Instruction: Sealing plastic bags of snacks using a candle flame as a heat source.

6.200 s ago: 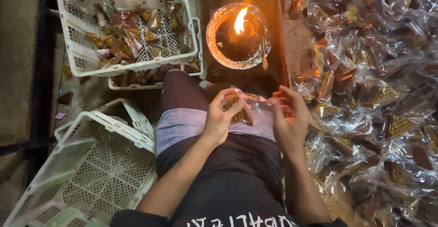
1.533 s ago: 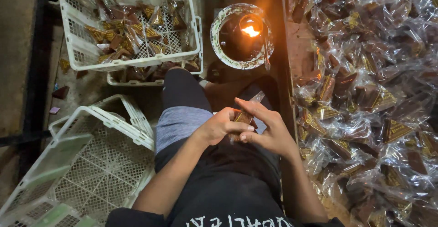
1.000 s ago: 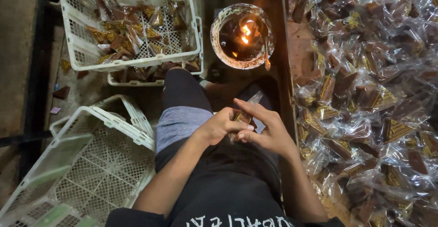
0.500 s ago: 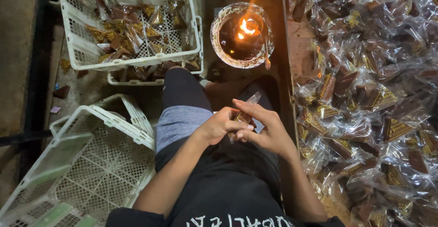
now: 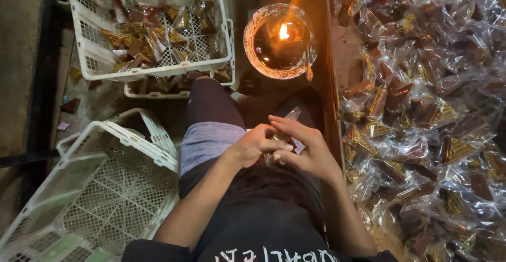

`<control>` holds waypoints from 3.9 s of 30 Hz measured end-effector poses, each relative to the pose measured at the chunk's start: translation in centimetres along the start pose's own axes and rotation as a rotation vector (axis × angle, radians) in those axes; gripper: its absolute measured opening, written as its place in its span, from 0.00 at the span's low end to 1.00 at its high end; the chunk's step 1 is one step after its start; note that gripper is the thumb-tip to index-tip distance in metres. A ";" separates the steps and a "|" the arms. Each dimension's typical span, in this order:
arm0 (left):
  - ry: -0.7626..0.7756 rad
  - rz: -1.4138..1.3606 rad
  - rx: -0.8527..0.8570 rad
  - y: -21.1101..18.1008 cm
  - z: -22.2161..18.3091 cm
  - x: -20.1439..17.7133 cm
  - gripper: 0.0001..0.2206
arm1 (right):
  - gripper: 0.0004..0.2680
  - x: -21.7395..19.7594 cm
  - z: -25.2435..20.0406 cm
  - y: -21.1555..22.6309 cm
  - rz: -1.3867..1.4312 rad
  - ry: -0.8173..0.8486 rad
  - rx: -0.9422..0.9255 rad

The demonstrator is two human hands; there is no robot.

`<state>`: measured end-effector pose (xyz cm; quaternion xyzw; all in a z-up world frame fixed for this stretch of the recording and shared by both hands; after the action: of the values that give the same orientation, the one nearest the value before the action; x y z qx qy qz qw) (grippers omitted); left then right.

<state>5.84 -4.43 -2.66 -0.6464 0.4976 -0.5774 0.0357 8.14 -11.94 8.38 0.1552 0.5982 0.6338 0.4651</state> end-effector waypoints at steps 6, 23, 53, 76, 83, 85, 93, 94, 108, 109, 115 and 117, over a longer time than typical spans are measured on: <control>-0.002 -0.016 -0.006 0.3 0.3 0.0 0.07 | 0.24 -0.1 0.0 -0.1 -0.007 -0.018 0.016; 0.006 -0.025 -0.025 1.5 0.7 -0.7 0.07 | 0.28 -0.3 0.0 -0.3 0.049 -0.041 0.036; -0.287 0.093 0.044 -4.4 5.6 -4.9 0.11 | 0.22 -8.9 -4.3 -6.9 0.099 -0.438 0.167; -0.460 0.165 -0.194 -7.5 15.5 -11.1 0.13 | 0.14 -7.6 -5.5 -10.0 0.088 -0.436 0.392; -0.443 0.182 -0.205 -7.3 15.6 -11.3 0.15 | 0.13 -7.1 -4.4 -9.5 0.057 -0.395 0.343; -0.441 0.185 -0.207 -7.2 15.5 -11.4 0.15 | 0.13 -6.8 -4.5 -9.6 0.067 -0.396 0.351; -0.399 0.177 -0.058 -6.4 13.4 -8.8 0.13 | 0.08 -6.3 -4.2 -9.2 0.014 -0.488 0.446; -0.398 0.178 -0.061 -5.5 12.8 -8.4 0.13 | 0.08 -6.1 -3.7 -9.5 0.015 -0.490 0.448; -0.507 0.985 0.320 -6.7 2.6 -3.8 0.33 | 0.02 -2.5 -1.3 -7.3 0.408 -0.745 0.214; -0.505 0.985 0.322 -7.1 2.3 -3.1 0.33 | 0.02 -2.2 -1.6 -7.2 0.406 -0.746 0.212; -0.353 0.930 0.543 -8.6 0.9 0.7 0.28 | 0.09 -0.9 -4.3 -10.4 0.542 -0.904 0.438; -0.313 0.979 0.612 -8.3 0.6 1.6 0.32 | 0.11 -0.8 -4.3 -10.2 0.522 -0.900 0.473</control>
<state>11.09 -1.67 3.43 -0.3796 0.5376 -0.5086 0.5552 9.45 -16.67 -1.51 0.6524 0.4084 0.4481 0.4546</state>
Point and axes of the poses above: each hand's wrist, its own z-axis towards the middle knuckle, its own x-axis out of the palm, y = z × x, the point moved 8 cm from there along z, towards the middle knuckle, and after that the axes turned 3 degrees about -x, right-handed, at the moved point
